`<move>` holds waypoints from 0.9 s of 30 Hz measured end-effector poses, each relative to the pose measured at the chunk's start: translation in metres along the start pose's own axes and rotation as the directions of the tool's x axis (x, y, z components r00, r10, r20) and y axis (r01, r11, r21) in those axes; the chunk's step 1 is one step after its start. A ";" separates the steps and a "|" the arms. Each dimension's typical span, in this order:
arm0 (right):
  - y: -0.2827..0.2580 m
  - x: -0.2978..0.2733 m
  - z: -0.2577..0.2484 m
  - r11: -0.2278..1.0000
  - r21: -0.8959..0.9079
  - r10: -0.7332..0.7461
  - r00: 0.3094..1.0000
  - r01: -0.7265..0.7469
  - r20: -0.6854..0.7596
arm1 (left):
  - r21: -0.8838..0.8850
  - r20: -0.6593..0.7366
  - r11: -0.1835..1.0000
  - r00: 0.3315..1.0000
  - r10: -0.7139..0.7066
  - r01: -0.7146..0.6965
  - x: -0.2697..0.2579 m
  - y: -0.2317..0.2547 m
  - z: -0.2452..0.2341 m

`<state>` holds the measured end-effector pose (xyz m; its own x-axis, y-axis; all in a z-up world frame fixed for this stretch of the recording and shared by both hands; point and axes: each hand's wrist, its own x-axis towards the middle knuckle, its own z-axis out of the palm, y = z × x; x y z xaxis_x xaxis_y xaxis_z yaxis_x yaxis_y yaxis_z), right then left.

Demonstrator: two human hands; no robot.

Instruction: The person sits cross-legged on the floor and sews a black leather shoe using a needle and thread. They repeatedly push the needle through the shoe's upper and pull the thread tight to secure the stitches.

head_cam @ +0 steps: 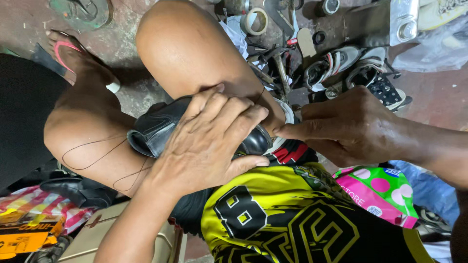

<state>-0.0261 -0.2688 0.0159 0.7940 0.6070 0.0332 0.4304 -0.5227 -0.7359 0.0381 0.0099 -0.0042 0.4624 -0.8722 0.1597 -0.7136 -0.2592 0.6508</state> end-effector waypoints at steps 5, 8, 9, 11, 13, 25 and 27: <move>-0.003 0.007 0.002 0.998 -0.068 0.017 1.000 -0.016 0.022 | 0.002 0.009 1.000 1.000 0.001 -0.001 0.000 -0.006 0.002; -0.008 0.010 0.000 0.986 -0.166 0.039 0.998 -0.032 0.042 | 0.028 0.003 0.999 1.000 -0.027 0.027 0.003 -0.006 0.006; -0.009 0.012 -0.002 0.979 -0.202 0.043 0.998 -0.032 0.049 | 0.037 -0.001 0.999 1.000 -0.031 0.031 0.004 -0.008 0.006; -0.012 0.015 -0.003 0.974 -0.222 0.047 0.997 -0.032 0.064 | 0.037 0.004 0.999 0.999 -0.035 0.034 0.004 -0.010 0.006; -0.014 0.017 -0.004 0.969 -0.243 0.067 0.996 -0.050 0.063 | 0.039 0.006 0.998 0.999 -0.052 0.051 0.007 -0.010 0.008; -0.014 0.029 0.002 0.970 -0.236 0.076 0.994 -0.056 0.079 | -0.011 0.012 0.998 0.998 -0.065 0.065 0.006 -0.019 0.007; -0.014 0.030 0.004 0.972 -0.229 0.070 0.995 -0.051 0.076 | -0.009 0.008 0.997 0.997 -0.075 0.075 0.004 -0.019 0.007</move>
<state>-0.0099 -0.2408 0.0246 0.7873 0.6126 -0.0694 0.4765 -0.6760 -0.5621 0.0495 0.0081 -0.0213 0.5105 -0.8535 0.1043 -0.6722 -0.3205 0.6673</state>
